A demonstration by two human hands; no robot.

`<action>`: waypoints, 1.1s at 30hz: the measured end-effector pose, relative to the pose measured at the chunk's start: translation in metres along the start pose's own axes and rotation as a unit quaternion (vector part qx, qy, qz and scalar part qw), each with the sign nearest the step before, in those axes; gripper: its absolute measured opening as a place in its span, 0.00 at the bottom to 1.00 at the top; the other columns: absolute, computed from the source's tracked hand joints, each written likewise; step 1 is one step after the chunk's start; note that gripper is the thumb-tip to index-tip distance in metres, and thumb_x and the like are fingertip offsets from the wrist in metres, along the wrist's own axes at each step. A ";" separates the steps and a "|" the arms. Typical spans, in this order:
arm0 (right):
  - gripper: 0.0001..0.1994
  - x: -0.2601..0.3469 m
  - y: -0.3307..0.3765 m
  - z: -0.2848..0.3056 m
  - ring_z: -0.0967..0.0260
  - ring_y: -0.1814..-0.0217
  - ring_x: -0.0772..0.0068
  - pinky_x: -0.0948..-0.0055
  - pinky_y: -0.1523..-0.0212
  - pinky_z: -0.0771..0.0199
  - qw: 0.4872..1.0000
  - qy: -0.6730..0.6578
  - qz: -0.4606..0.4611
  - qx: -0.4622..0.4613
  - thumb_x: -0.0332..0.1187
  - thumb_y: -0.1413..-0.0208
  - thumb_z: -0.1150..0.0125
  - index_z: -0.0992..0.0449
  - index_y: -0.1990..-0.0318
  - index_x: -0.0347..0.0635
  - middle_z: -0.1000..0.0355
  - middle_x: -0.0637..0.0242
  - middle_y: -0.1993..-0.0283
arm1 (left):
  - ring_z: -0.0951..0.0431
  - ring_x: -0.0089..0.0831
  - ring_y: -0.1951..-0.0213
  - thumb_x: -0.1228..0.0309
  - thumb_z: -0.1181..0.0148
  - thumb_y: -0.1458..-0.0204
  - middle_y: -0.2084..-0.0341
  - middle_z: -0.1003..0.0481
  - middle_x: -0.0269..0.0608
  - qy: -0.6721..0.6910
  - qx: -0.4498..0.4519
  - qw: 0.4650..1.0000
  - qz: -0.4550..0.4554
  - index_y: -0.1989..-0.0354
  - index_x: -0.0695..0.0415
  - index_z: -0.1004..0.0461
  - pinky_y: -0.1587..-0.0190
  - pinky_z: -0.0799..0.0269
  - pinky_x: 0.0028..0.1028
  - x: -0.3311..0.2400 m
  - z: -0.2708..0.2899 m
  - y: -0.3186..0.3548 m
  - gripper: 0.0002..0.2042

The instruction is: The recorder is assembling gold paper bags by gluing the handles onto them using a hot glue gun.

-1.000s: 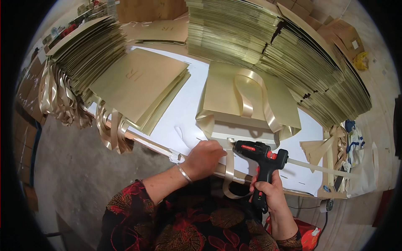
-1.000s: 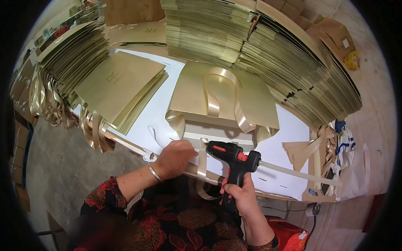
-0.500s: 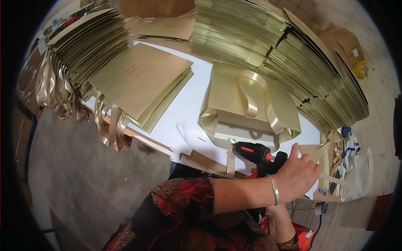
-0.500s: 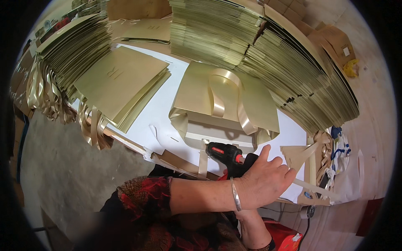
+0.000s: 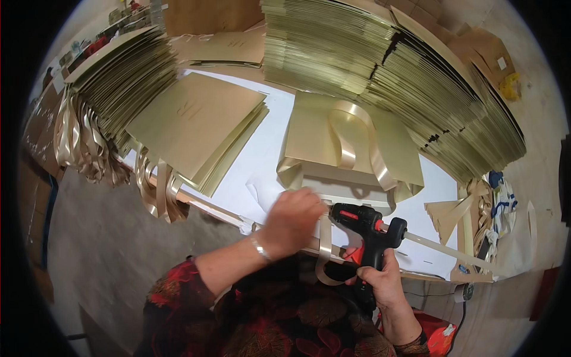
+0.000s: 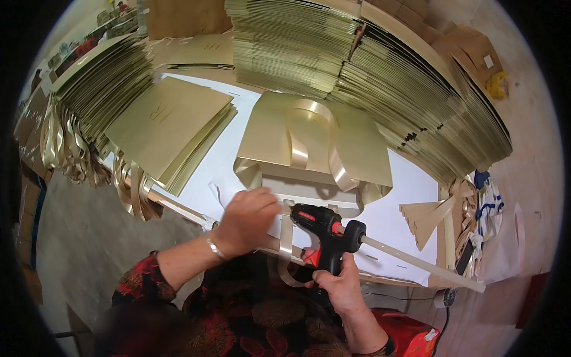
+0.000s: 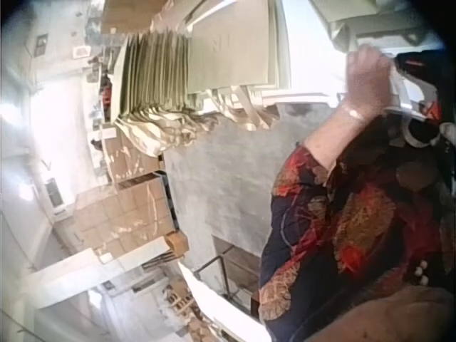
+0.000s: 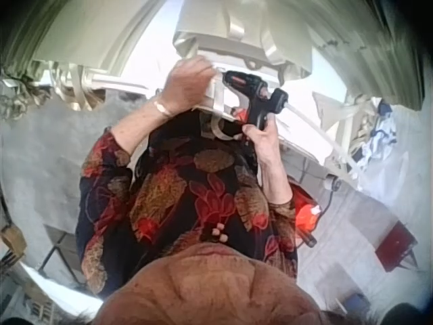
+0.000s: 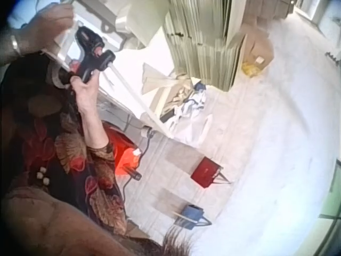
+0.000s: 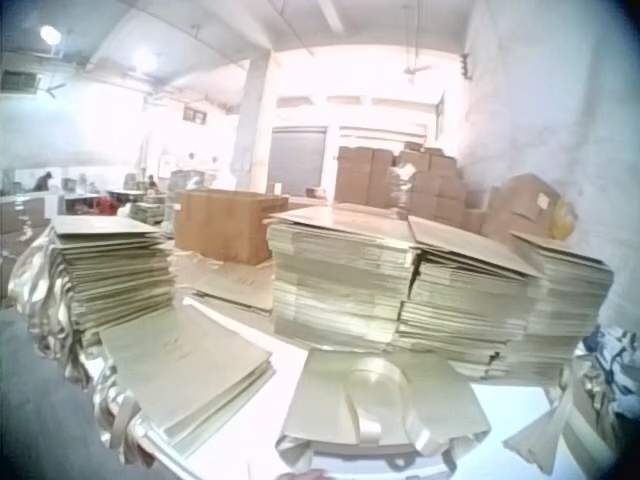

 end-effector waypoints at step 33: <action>0.29 0.029 -0.023 0.091 0.35 0.69 0.77 0.78 0.69 0.32 0.944 0.257 0.126 -0.163 0.20 0.56 0.45 0.40 0.42 0.37 0.33 0.67 0.64 | 0.28 0.37 0.53 0.74 0.44 0.60 0.61 0.26 0.40 -0.018 -0.002 0.995 -0.097 0.60 0.61 0.25 0.45 0.35 0.38 -0.012 -0.022 0.030 0.16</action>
Point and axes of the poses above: each hand's wrist, its own y-axis away from the middle knuckle, its own z-axis out of the back of the hand, x = y × z, the point moved 9 cm from there along -y, towards the middle knuckle
